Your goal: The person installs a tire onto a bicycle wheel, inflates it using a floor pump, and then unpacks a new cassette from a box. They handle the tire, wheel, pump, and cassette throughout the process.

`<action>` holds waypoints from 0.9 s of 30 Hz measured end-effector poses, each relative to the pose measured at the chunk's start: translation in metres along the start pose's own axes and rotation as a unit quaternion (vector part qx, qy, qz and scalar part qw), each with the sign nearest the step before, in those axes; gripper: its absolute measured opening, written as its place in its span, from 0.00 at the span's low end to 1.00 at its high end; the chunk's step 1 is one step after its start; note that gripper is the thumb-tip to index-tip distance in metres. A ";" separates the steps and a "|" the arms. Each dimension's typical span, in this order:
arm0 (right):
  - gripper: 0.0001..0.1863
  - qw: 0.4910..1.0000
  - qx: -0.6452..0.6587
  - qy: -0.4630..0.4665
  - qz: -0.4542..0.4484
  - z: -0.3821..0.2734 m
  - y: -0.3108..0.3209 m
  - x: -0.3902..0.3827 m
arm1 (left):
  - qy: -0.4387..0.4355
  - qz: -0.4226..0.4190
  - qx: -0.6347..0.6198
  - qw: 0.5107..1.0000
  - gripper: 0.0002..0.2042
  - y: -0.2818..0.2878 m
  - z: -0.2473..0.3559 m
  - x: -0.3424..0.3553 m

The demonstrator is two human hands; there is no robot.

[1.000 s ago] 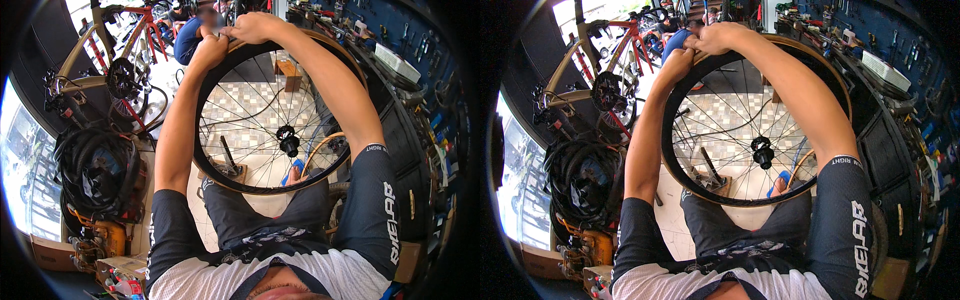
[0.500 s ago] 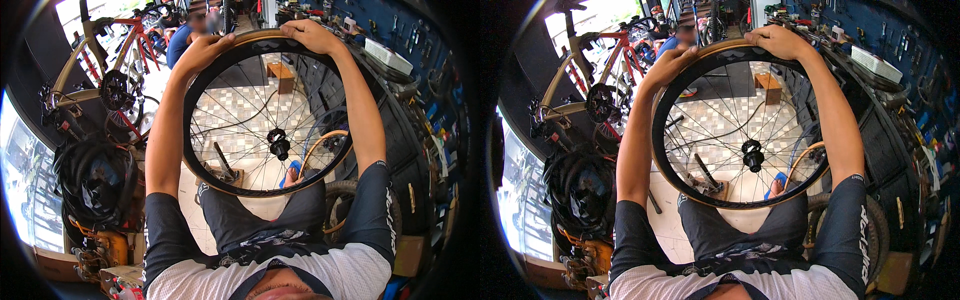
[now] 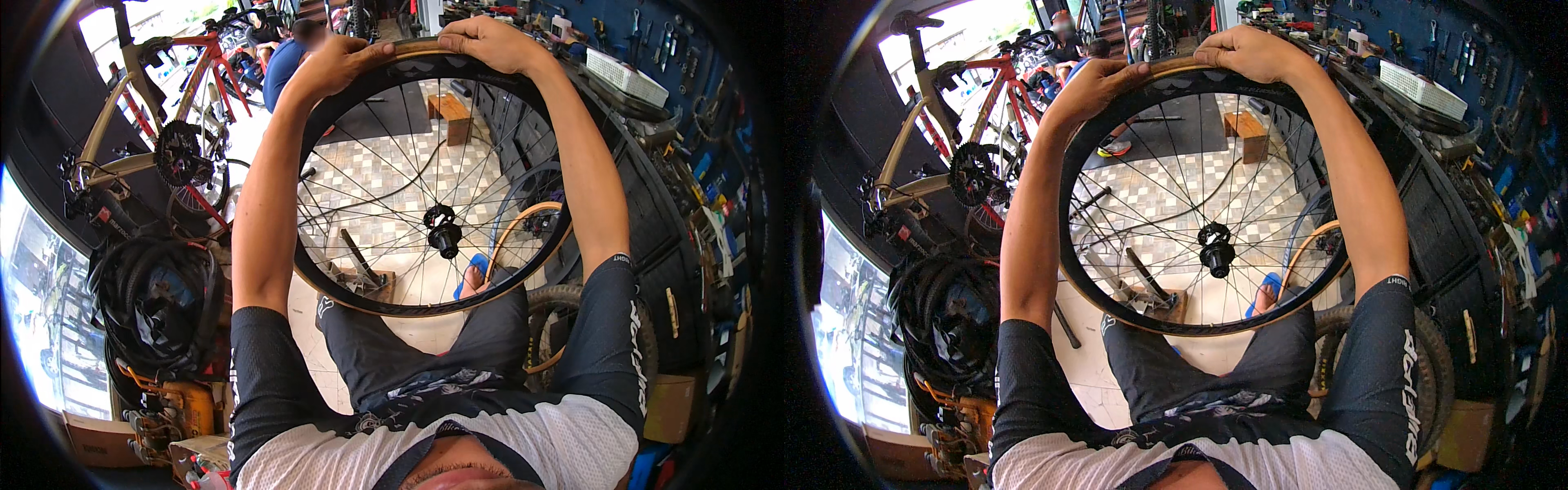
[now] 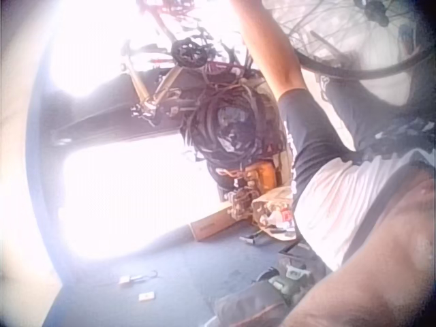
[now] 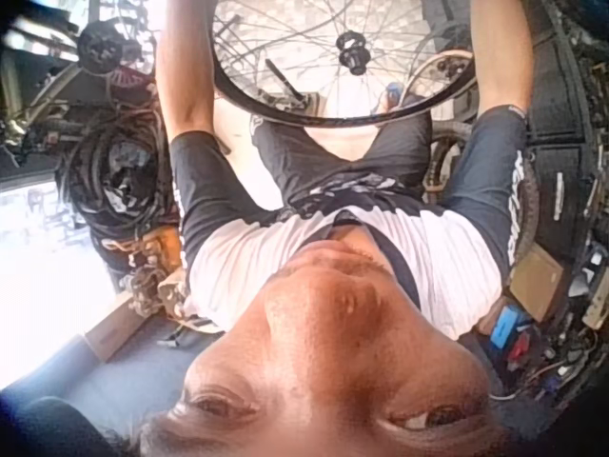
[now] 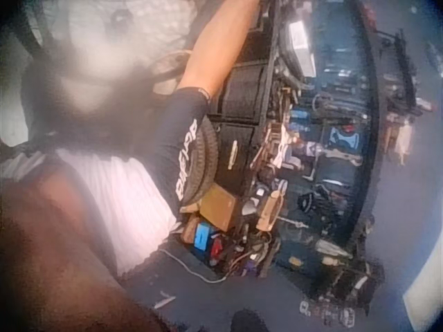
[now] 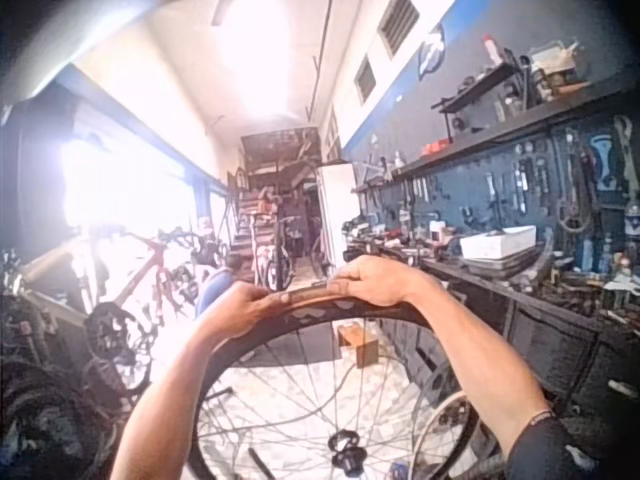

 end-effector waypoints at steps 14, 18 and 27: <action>0.39 0.939 -0.264 -0.005 0.220 -0.016 -0.049 -0.022 | -0.082 0.130 0.282 0.947 0.32 -0.025 0.014 -0.034; 0.41 0.919 -0.312 -0.021 0.242 -0.027 -0.058 -0.025 | -0.030 0.112 0.260 0.959 0.32 -0.032 0.028 -0.043; 0.41 0.920 -0.287 -0.052 0.263 -0.030 -0.068 -0.022 | -0.025 0.095 0.232 0.968 0.35 -0.027 0.023 -0.039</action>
Point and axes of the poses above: each hand's wrist, its own x-axis towards the middle knuckle, its own y-axis out of the back of the hand, z = x × y, the point moved 2 cm from there along x, towards the middle knuckle, and after that the axes turned 13 degrees about -z, right-handed, at the moved point
